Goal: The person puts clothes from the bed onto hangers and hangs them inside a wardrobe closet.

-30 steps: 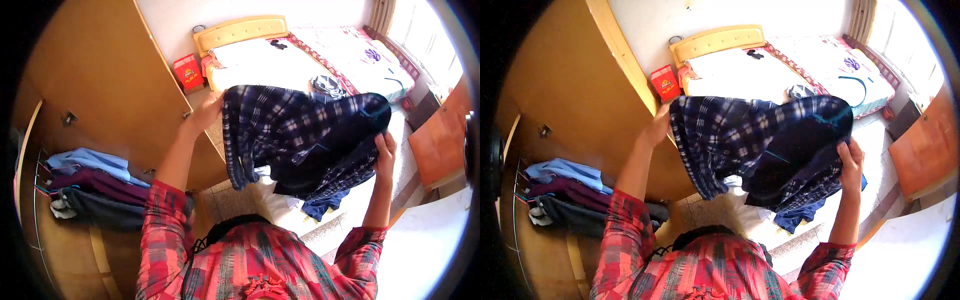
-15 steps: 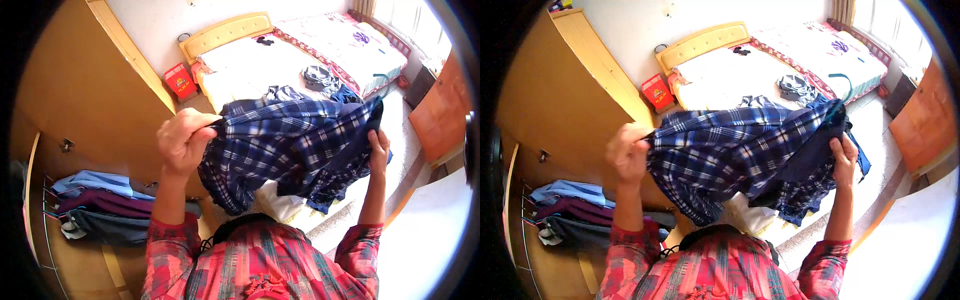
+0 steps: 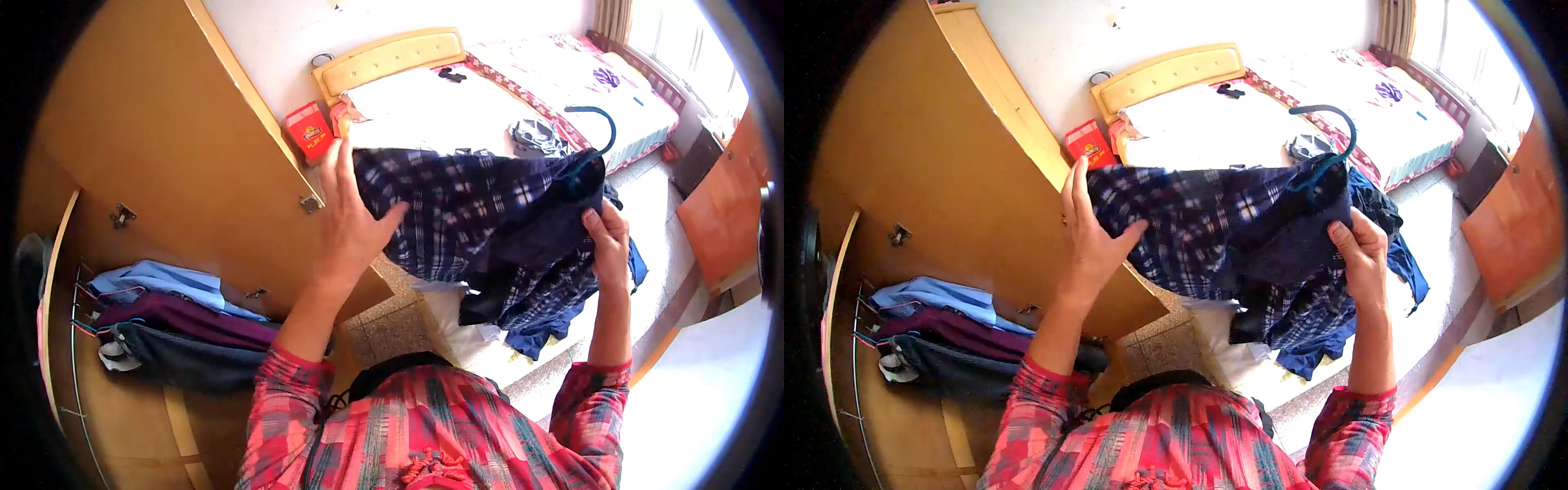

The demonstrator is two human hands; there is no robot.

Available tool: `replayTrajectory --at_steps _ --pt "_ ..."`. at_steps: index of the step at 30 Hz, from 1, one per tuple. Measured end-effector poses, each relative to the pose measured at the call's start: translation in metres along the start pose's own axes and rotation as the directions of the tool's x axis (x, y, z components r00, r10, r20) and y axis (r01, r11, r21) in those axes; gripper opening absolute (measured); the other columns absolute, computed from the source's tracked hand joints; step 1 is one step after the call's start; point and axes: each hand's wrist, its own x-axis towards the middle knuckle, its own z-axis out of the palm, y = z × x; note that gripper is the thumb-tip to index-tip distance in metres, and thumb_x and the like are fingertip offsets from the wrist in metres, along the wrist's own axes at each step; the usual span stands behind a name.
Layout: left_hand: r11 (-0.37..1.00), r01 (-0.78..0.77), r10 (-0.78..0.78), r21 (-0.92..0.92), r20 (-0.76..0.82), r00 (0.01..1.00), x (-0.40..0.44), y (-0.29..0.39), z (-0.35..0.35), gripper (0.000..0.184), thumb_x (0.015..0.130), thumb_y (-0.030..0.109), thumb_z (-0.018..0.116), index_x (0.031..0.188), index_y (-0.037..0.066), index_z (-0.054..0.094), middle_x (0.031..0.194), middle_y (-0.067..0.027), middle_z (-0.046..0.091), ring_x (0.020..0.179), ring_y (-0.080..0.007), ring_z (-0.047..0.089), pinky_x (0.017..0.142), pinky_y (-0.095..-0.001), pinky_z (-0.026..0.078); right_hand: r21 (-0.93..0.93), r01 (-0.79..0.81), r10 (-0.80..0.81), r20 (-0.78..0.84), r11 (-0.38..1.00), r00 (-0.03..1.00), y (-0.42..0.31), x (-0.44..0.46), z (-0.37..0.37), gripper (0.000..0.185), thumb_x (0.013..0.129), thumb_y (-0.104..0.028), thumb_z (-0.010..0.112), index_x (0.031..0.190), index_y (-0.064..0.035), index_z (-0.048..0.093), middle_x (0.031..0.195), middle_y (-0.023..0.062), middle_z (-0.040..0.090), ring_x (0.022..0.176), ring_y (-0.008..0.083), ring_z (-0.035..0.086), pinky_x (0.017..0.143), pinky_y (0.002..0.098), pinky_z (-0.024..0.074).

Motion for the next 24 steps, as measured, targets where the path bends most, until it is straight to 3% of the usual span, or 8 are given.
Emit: replayTrajectory --at_steps 2,3,5,9,13,17,19,24 --pt "0.999 0.032 -0.033 -0.010 -0.073 0.997 -0.005 -0.012 0.011 0.081 0.069 0.010 0.075 0.136 0.006 0.029 0.132 -0.0226 0.034 0.122 -0.0344 0.039 0.096 -0.0426 0.038 0.042 -0.052 0.055 -0.082 0.998 0.995 -0.006 -0.004 0.005 0.023 0.088 -0.011 0.057 0.107 0.0006 0.062 0.090 -0.0024 0.062 0.080 0.0055 0.054 0.074 0.0195 0.0420" --pt "0.866 0.435 -0.389 -0.245 0.216 0.895 -0.005 -0.019 0.010 0.076 0.072 0.011 0.073 0.135 0.007 0.031 0.128 -0.0206 0.041 0.119 -0.0310 0.043 0.093 -0.0412 0.041 0.040 -0.053 0.056 -0.088 0.998 0.995 -0.008 -0.005 0.004 0.023 0.088 -0.011 0.057 0.107 0.0006 0.062 0.090 -0.0024 0.062 0.080 0.0055 0.054 0.074 0.0195 0.0420" --pt "0.710 0.636 -0.473 -0.302 0.465 0.749 -0.019 -0.042 0.023 0.058 0.080 0.018 0.067 0.129 0.007 0.038 0.114 -0.0145 0.056 0.109 -0.0226 0.053 0.087 -0.0368 0.044 0.143 -0.099 0.107 -0.051 0.985 0.993 -0.012 -0.009 0.002 0.023 0.089 -0.011 0.057 0.109 -0.0003 0.062 0.091 -0.0020 0.063 0.081 0.0057 0.054 0.076 0.0195 0.0418" --pt "0.841 0.267 -0.262 -0.470 0.079 0.962 -0.013 -0.022 0.040 0.048 0.081 0.022 0.066 0.119 0.004 0.043 0.113 -0.0154 0.053 0.104 -0.0231 0.053 0.083 -0.0347 0.045 0.137 -0.142 0.145 -0.008 0.980 0.989 -0.018 -0.011 0.003 0.023 0.089 -0.012 0.057 0.107 0.0002 0.062 0.088 -0.0036 0.061 0.079 0.0046 0.051 0.074 0.0183 0.0398" --pt "0.909 0.299 -0.329 -0.290 -0.061 0.942 -0.001 -0.045 0.069 0.034 0.083 0.022 0.065 0.104 0.001 0.049 0.095 -0.0122 0.053 0.086 -0.0202 0.053 0.073 -0.0317 0.045 0.016 -0.084 0.082 0.110 0.996 0.991 -0.020 -0.014 0.005 0.022 0.089 -0.015 0.058 0.104 0.0009 0.061 0.084 -0.0064 0.056 0.074 0.0028 0.044 0.067 0.0174 0.0349" --pt "0.830 0.366 -0.369 -0.420 0.079 0.926 0.007 -0.053 0.062 0.020 0.086 0.018 0.061 0.094 0.003 0.050 0.077 -0.0021 0.047 0.074 -0.0107 0.045 0.068 -0.0237 0.040 -0.018 -0.113 0.114 0.073 0.993 0.991 -0.015 -0.015 -0.005 0.022 0.090 -0.016 0.057 0.103 0.0010 0.061 0.083 -0.0070 0.055 0.074 0.0023 0.043 0.066 0.0176 0.0347" --pt "0.595 0.199 -0.305 -0.779 0.010 0.952 0.018 -0.061 0.048 0.012 0.088 0.015 0.058 0.090 0.006 0.049 0.078 0.0056 0.045 0.073 -0.0045 0.040 0.067 -0.0197 0.036 -0.171 -0.068 0.079 0.055 0.983 0.995 -0.020 -0.011 -0.011 0.023 0.090 -0.016 0.057 0.103 0.0018 0.061 0.085 -0.0057 0.057 0.077 0.0035 0.047 0.068 0.0185 0.0372" --pt "0.676 0.304 -0.276 -0.672 0.152 0.949 0.040 -0.060 -0.001 0.011 0.088 0.012 0.056 0.079 0.009 0.051 0.074 0.0074 0.044 0.067 -0.0026 0.037 0.064 -0.0181 0.034 -0.080 -0.091 0.094 0.043 0.993 0.995 -0.021 -0.012 -0.018 0.022 0.088 -0.013 0.055 0.102 0.0021 0.060 0.083 -0.0049 0.058 0.076 0.0039 0.048 0.068 0.0182 0.0383"
